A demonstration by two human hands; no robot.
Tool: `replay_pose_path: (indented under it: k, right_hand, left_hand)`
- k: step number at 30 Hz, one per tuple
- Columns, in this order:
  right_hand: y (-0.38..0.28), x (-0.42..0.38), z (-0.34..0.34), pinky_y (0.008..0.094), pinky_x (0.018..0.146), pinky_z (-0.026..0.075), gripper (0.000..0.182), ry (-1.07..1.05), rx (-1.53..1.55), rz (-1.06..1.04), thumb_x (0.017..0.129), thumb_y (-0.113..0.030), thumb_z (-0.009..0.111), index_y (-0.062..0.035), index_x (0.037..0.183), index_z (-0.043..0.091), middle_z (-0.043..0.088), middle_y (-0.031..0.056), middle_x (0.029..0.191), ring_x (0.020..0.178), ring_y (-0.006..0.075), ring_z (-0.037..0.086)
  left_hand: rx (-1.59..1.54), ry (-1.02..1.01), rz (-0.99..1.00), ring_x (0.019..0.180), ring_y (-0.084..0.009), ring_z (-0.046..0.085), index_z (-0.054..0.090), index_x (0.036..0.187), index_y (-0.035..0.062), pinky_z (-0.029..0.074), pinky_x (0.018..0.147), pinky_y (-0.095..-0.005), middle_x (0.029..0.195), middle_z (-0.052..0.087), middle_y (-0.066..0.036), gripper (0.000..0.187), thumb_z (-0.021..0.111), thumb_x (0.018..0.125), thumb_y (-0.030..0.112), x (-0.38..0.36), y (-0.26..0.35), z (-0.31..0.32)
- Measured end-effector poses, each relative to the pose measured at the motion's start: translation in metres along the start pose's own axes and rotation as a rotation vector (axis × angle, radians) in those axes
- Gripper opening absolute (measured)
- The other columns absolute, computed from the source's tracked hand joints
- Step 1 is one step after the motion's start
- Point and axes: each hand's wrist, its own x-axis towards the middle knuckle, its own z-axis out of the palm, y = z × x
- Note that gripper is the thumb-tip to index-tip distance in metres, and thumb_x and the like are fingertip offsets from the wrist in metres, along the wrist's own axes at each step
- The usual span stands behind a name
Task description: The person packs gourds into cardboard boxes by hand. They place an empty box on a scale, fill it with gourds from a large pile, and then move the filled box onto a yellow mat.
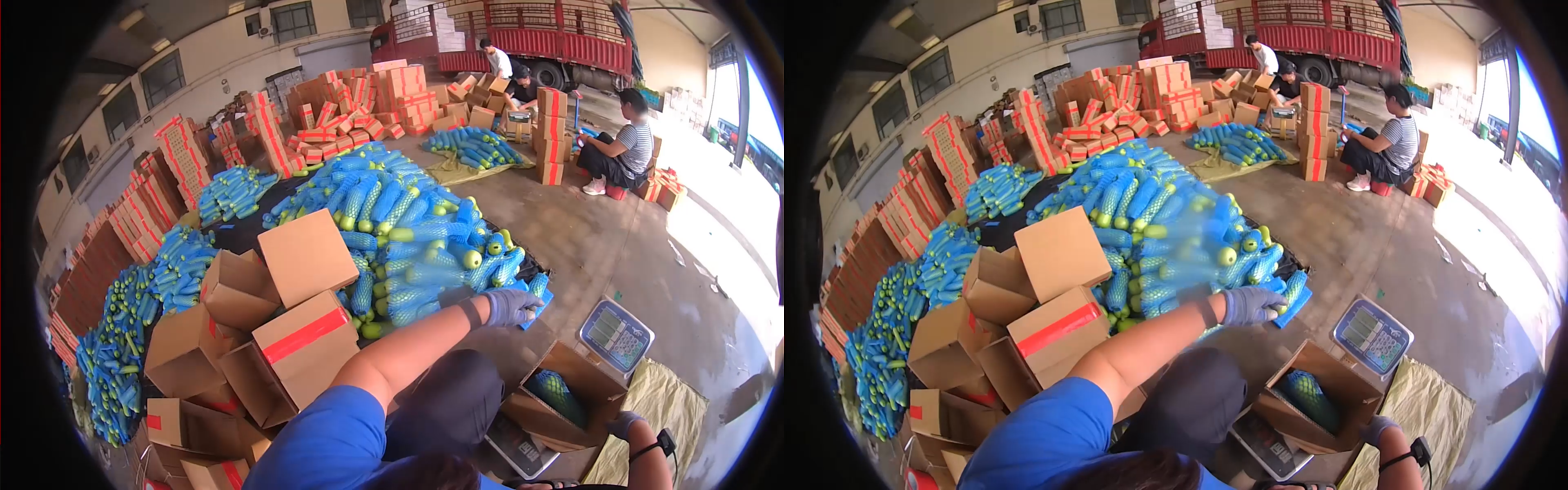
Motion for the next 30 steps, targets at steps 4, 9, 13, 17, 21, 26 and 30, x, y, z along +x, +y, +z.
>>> replay_pose_path:
  k: [4, 9, 13, 17, 21, 26, 30]
  right_hand:
    - [0.003, 0.01, -0.003, 0.0409, 0.102, 0.047, 0.061, -0.133, -0.005, 0.081, 0.082, -0.05, 0.059, -0.0032, 0.119, 0.068, 0.064, 0.0193, 0.127, 0.121, 0.0346, 0.059]
    - [0.007, 0.013, 0.007, 0.0411, 0.103, 0.046, 0.062, -0.06, -0.075, 0.091, 0.082, -0.053, 0.059, -0.0032, 0.117, 0.069, 0.063, 0.0209, 0.127, 0.122, 0.0345, 0.058]
    - [-0.006, -0.012, -0.012, 0.0414, 0.104, 0.045, 0.061, -0.062, -0.102, 0.17, 0.087, -0.053, 0.054, -0.0055, 0.123, 0.067, 0.062, 0.0204, 0.129, 0.123, 0.0348, 0.057]
    - [-0.032, -0.107, -0.069, 0.0403, 0.103, 0.046, 0.057, 0.298, 0.118, 0.174, 0.089, -0.051, 0.056, -0.0084, 0.126, 0.066, 0.065, 0.019, 0.125, 0.119, 0.0353, 0.06]
    - [0.037, -0.124, -0.071, 0.0317, 0.09, 0.05, 0.043, 0.449, 0.58, -0.046, 0.097, -0.024, 0.061, 0.0013, 0.131, 0.058, 0.069, 0.017, 0.11, 0.102, 0.0207, 0.065]
    - [0.053, -0.155, -0.069, 0.0309, 0.092, 0.05, 0.041, 0.477, 0.594, 0.064, 0.097, -0.022, 0.062, 0.0, 0.131, 0.058, 0.07, 0.0134, 0.108, 0.105, 0.0178, 0.064]
    - [0.068, -0.151, -0.048, 0.0293, 0.087, 0.051, 0.04, 0.453, 0.705, 0.095, 0.098, -0.023, 0.061, 0.0009, 0.131, 0.058, 0.07, 0.0107, 0.106, 0.094, 0.0164, 0.065]
  left_hand:
    - [-0.168, 0.221, -0.246, 0.115, -0.0236, 0.06, 0.055, 0.135, 0.0033, 0.045, 0.1, -0.0365, 0.126, 0.064, -0.015, 0.042, 0.055, 0.1, 0.026, -0.094, -0.051, -0.003]
    - [-0.197, 0.219, -0.492, 0.104, -0.0225, 0.061, 0.062, 0.12, 0.0041, 0.045, 0.095, -0.0369, 0.114, 0.067, -0.013, 0.036, 0.054, 0.096, 0.03, -0.166, -0.165, 0.071]
    - [0.024, 0.053, -0.484, 0.088, -0.0219, 0.06, 0.066, 0.104, 0.0073, 0.047, 0.086, -0.0376, 0.097, 0.068, -0.01, 0.028, 0.053, 0.094, 0.03, -0.191, -0.182, 0.114]
    - [0.074, 0.056, -0.409, 0.099, -0.0337, 0.065, 0.071, 0.105, 0.0075, 0.05, 0.091, -0.0435, 0.108, 0.068, -0.017, 0.025, 0.054, 0.091, 0.02, -0.191, -0.226, 0.176]
    - [-0.204, -0.043, -0.621, 0.097, -0.0336, 0.068, 0.069, 0.112, 0.0052, 0.052, 0.086, -0.0398, 0.106, 0.071, -0.017, 0.027, 0.06, 0.089, 0.018, -0.165, -0.275, 0.214]
    - [0.209, -0.153, -0.69, 0.116, -0.0338, 0.061, 0.066, 0.123, 0.0144, 0.049, 0.097, -0.0437, 0.123, 0.065, -0.016, 0.039, 0.059, 0.09, 0.035, -0.14, -0.287, 0.237]
    - [0.233, -0.268, -0.654, 0.115, -0.0353, 0.061, 0.063, 0.116, 0.0114, 0.049, 0.094, -0.0463, 0.116, 0.066, -0.015, 0.034, 0.059, 0.089, 0.031, -0.099, -0.165, 0.186]
